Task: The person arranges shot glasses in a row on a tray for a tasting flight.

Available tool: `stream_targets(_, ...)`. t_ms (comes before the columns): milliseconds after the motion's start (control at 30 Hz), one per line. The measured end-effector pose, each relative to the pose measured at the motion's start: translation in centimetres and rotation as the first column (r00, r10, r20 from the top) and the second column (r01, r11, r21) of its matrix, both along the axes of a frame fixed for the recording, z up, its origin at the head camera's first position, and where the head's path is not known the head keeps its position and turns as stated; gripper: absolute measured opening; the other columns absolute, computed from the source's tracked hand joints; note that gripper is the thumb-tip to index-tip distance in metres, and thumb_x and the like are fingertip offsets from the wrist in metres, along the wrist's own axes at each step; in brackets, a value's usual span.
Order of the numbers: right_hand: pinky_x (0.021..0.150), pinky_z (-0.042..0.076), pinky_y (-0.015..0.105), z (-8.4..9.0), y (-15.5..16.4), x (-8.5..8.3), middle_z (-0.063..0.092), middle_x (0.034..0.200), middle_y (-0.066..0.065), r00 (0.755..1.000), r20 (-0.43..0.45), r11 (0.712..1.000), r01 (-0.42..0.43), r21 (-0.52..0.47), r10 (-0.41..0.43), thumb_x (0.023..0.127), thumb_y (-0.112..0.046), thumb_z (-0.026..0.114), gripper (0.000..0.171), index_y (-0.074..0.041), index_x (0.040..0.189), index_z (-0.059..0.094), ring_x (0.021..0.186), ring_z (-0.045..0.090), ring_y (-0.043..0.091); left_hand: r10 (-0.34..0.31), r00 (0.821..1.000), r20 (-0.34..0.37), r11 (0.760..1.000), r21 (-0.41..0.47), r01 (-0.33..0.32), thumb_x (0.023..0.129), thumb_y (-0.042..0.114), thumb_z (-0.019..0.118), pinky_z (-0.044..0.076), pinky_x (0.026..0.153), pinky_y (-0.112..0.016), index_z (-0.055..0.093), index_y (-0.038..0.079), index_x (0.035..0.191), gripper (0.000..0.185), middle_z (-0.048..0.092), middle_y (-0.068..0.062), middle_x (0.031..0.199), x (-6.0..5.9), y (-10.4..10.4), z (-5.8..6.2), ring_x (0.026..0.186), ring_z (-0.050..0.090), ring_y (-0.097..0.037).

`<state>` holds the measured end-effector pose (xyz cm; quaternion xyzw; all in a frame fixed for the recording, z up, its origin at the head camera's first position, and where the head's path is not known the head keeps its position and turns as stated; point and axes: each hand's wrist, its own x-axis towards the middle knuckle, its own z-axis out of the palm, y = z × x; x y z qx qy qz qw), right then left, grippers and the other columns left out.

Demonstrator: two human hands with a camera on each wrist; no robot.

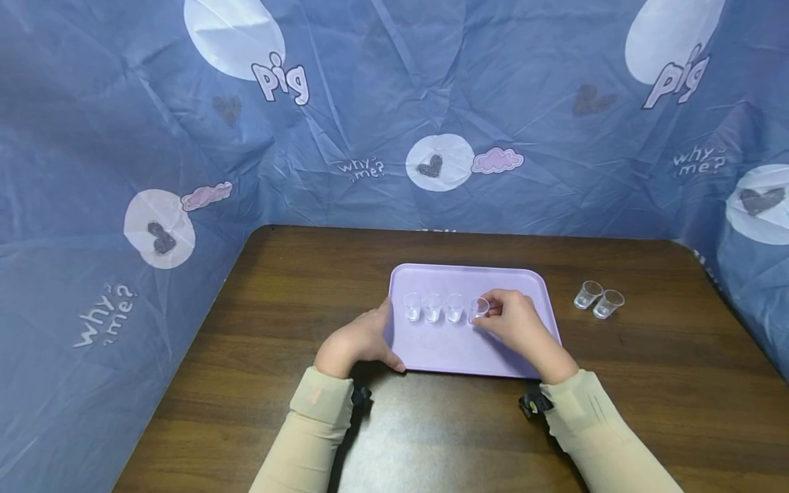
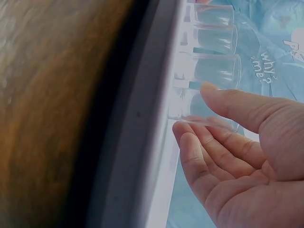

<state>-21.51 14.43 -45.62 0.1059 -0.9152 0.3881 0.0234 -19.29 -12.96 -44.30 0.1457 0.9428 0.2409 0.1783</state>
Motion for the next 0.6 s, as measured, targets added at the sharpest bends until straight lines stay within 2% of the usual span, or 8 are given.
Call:
stream_targets(367,0.058,0.049,0.027,0.19,-0.17,0.09,0.064,0.073,0.005,1.000,0.001,1.000,-0.003,-0.013,0.003,0.065,-0.010,0.080,0.028,-0.002,0.089,0.067,0.066,0.059,0.013,-0.004,1.000,-0.012,1.000,-0.010,0.004,0.046,0.041,0.088,0.026,0.101,-0.036,0.009,-0.006,0.142,0.133,0.034,-0.025,0.136,0.02,-0.09,-0.08,0.124,0.033,-0.032)
stream_targets(600,0.061,0.050,0.028,0.42,-0.07,0.25,0.065,0.079,0.007,0.999,0.043,0.999,-0.008,-0.033,0.009,0.066,-0.010,0.080,0.034,0.000,0.095,0.066,0.071,0.061,0.015,-0.006,1.000,-0.010,1.000,-0.018,0.006,0.047,0.042,0.088,0.026,0.101,-0.035,0.008,-0.006,0.142,0.133,0.033,-0.024,0.137,-0.06,-0.17,-0.23,0.124,0.032,-0.031)
